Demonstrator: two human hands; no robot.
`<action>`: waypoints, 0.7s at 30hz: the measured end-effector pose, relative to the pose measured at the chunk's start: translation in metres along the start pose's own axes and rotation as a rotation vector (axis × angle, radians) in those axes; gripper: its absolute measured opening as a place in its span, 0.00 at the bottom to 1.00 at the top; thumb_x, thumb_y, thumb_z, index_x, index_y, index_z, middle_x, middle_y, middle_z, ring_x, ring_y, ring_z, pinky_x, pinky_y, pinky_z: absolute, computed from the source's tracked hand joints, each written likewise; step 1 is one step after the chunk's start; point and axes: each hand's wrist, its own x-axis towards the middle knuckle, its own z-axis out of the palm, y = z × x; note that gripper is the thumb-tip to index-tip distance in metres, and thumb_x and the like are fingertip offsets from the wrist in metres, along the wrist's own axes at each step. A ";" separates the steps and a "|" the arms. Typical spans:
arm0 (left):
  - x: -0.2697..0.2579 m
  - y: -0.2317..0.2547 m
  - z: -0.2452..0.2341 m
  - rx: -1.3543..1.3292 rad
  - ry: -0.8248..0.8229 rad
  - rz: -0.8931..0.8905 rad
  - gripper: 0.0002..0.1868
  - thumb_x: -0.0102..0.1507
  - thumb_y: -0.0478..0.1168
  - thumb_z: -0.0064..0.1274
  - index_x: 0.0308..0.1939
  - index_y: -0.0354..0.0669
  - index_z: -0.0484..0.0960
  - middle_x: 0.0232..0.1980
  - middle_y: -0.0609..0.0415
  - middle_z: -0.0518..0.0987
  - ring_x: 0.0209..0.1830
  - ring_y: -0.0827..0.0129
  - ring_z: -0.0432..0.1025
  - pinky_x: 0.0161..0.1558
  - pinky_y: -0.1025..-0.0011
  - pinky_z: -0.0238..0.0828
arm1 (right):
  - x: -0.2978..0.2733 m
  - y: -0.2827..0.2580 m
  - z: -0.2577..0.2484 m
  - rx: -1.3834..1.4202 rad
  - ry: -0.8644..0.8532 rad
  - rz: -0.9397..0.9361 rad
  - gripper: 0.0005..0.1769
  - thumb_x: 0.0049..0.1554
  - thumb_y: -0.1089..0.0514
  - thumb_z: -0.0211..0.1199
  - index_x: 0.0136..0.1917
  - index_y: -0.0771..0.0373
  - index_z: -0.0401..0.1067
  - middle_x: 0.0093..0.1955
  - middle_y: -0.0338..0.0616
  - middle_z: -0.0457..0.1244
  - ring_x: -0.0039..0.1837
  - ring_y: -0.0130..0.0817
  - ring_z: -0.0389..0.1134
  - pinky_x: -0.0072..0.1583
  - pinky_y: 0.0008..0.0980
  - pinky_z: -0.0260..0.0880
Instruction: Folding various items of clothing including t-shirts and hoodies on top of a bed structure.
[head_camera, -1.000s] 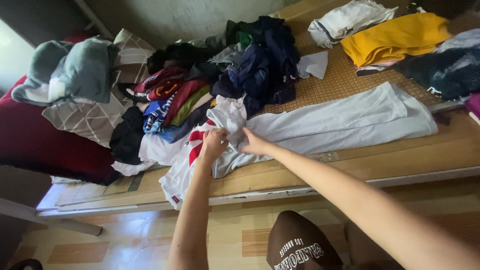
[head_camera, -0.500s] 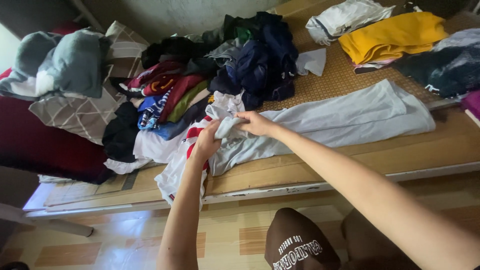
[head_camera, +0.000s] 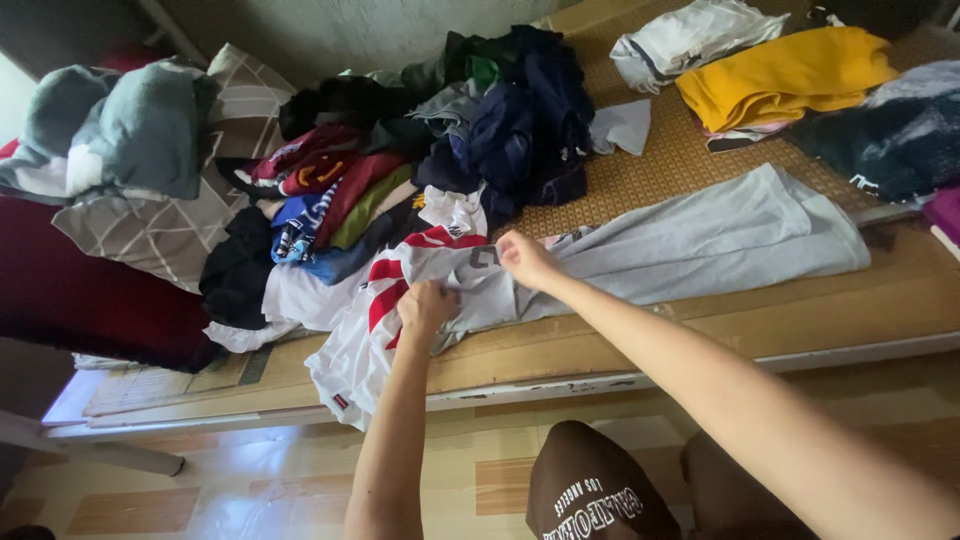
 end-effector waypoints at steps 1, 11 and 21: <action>-0.001 0.003 0.001 -0.001 -0.001 0.000 0.20 0.59 0.56 0.56 0.41 0.46 0.89 0.44 0.41 0.83 0.46 0.47 0.78 0.48 0.54 0.76 | -0.005 -0.003 0.000 -0.001 0.000 0.001 0.17 0.56 0.60 0.62 0.59 0.60 0.69 0.50 0.44 0.71 0.49 0.35 0.74 0.50 0.34 0.74; -0.008 0.024 0.006 -0.289 0.253 0.106 0.27 0.61 0.58 0.59 0.50 0.39 0.79 0.41 0.35 0.82 0.45 0.41 0.77 0.47 0.49 0.73 | -0.041 -0.044 0.003 -0.283 -0.012 -0.289 0.14 0.55 0.65 0.64 0.56 0.62 0.74 0.56 0.47 0.69 0.57 0.41 0.71 0.58 0.38 0.71; 0.009 0.039 0.016 0.000 0.785 0.181 0.21 0.59 0.35 0.55 0.57 0.42 0.77 0.58 0.44 0.76 0.57 0.48 0.71 0.55 0.52 0.70 | -0.023 -0.059 0.009 -0.312 0.233 -0.316 0.20 0.58 0.77 0.50 0.60 0.63 0.71 0.67 0.53 0.63 0.68 0.42 0.65 0.68 0.32 0.66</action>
